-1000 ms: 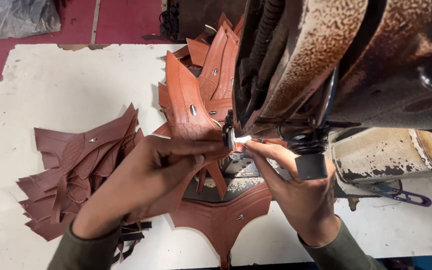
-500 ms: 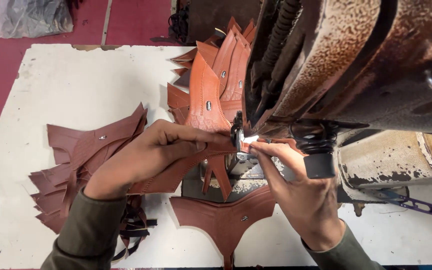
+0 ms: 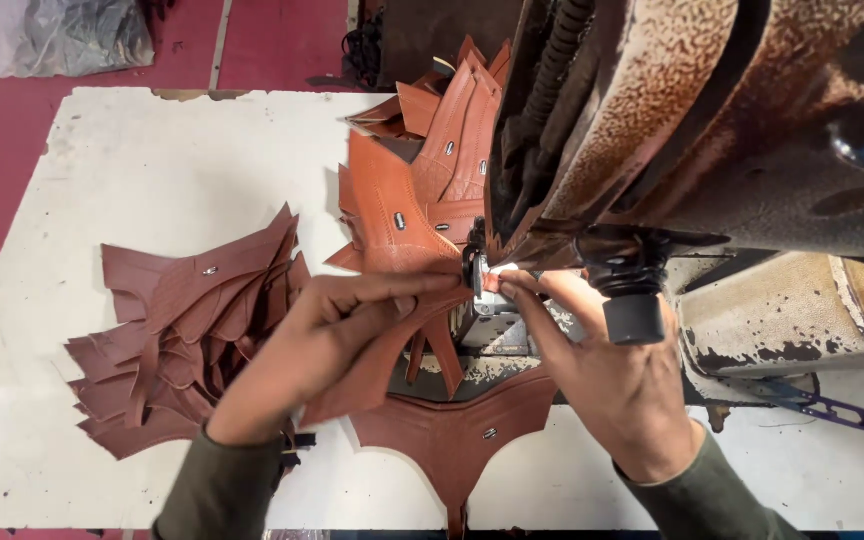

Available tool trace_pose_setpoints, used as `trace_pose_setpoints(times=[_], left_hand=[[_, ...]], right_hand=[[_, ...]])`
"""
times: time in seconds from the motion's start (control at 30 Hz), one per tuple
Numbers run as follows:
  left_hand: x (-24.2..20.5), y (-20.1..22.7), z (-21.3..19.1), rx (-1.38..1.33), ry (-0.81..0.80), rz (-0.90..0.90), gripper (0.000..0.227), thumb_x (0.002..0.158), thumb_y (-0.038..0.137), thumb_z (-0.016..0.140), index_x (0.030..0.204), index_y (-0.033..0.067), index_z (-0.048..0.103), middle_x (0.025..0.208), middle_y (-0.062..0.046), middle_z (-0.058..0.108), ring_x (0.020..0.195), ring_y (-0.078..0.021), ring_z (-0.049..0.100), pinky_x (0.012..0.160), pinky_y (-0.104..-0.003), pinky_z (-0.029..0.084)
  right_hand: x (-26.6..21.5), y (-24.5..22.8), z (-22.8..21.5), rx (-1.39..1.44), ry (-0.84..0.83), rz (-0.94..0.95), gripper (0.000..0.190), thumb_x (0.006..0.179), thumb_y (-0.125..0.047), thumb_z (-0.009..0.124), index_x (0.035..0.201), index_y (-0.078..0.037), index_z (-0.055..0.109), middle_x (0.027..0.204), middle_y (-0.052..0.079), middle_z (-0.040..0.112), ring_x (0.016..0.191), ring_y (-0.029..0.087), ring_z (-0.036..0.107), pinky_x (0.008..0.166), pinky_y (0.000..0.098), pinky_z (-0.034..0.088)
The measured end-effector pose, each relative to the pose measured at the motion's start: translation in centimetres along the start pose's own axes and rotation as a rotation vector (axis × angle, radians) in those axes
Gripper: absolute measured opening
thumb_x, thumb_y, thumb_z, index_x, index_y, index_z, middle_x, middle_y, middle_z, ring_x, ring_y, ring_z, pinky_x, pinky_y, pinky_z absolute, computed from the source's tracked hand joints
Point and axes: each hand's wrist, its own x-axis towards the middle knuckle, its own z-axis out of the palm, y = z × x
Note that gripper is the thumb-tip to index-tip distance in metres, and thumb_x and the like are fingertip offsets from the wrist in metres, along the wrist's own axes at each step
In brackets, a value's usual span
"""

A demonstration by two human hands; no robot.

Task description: Stitching together leather pieces for shoes using an industrial sewing machine.

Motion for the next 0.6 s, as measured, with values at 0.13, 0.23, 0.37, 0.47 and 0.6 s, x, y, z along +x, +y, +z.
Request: trace_pose_setpoints(times=[0.13, 0.23, 0.37, 0.47, 0.6], left_hand=[[-1.4, -2.6, 1.9, 0.022, 0.162, -0.051, 0.040, 0.101, 0.001, 0.055, 0.137, 0.0004, 0.071, 0.110, -0.017, 0.076, 0.098, -0.0140, 0.058, 0.086, -0.028, 0.046], [-2.3, -3.8, 3.9, 0.008, 0.291, -0.087, 0.039, 0.103, 0.008, 0.058, 0.139, 0.0011, 0.072, 0.107, -0.019, 0.078, 0.092, -0.0149, 0.057, 0.081, -0.028, 0.046], [-2.6, -3.0, 6.7, -0.025, 0.433, 0.017, 0.037, 0.101, 0.015, 0.057, 0.134, 0.0000, 0.067, 0.126, -0.009, 0.077, 0.115, -0.0106, 0.067, 0.102, -0.026, 0.049], [-2.9, -2.8, 7.7, -0.046, 0.481, 0.034, 0.038, 0.101, 0.015, 0.057, 0.134, 0.0001, 0.067, 0.126, -0.008, 0.077, 0.114, -0.0106, 0.069, 0.103, -0.027, 0.050], [-3.4, -3.4, 8.9, -0.010, 0.520, 0.160, 0.037, 0.104, 0.014, 0.055, 0.135, -0.0038, 0.066, 0.133, -0.013, 0.074, 0.123, -0.0168, 0.066, 0.107, -0.028, 0.047]], right_hand=[[0.3, 0.6, -0.3, 0.092, -0.022, -0.098, 0.025, 0.093, -0.007, 0.071, 0.116, 0.001, 0.065, 0.103, 0.011, 0.076, 0.087, 0.018, 0.075, 0.071, 0.0291, 0.055], [0.2, 1.0, -0.2, 0.018, -0.064, -0.084, 0.026, 0.093, -0.006, 0.072, 0.118, -0.001, 0.068, 0.102, 0.012, 0.077, 0.083, 0.020, 0.074, 0.070, 0.0311, 0.055], [-0.6, 1.4, 0.3, -0.093, -0.072, 0.006, 0.027, 0.092, -0.005, 0.075, 0.118, -0.002, 0.070, 0.099, 0.014, 0.077, 0.077, 0.024, 0.072, 0.069, 0.0336, 0.053], [-2.0, 0.2, 1.6, -0.118, 0.110, 0.026, 0.027, 0.096, -0.004, 0.074, 0.122, -0.001, 0.066, 0.107, 0.017, 0.074, 0.092, 0.027, 0.074, 0.082, 0.0342, 0.055], [-4.7, -1.8, 3.2, -0.027, 0.139, 0.074, 0.030, 0.096, -0.002, 0.071, 0.125, -0.003, 0.065, 0.108, 0.016, 0.073, 0.094, 0.024, 0.072, 0.084, 0.0307, 0.055]])
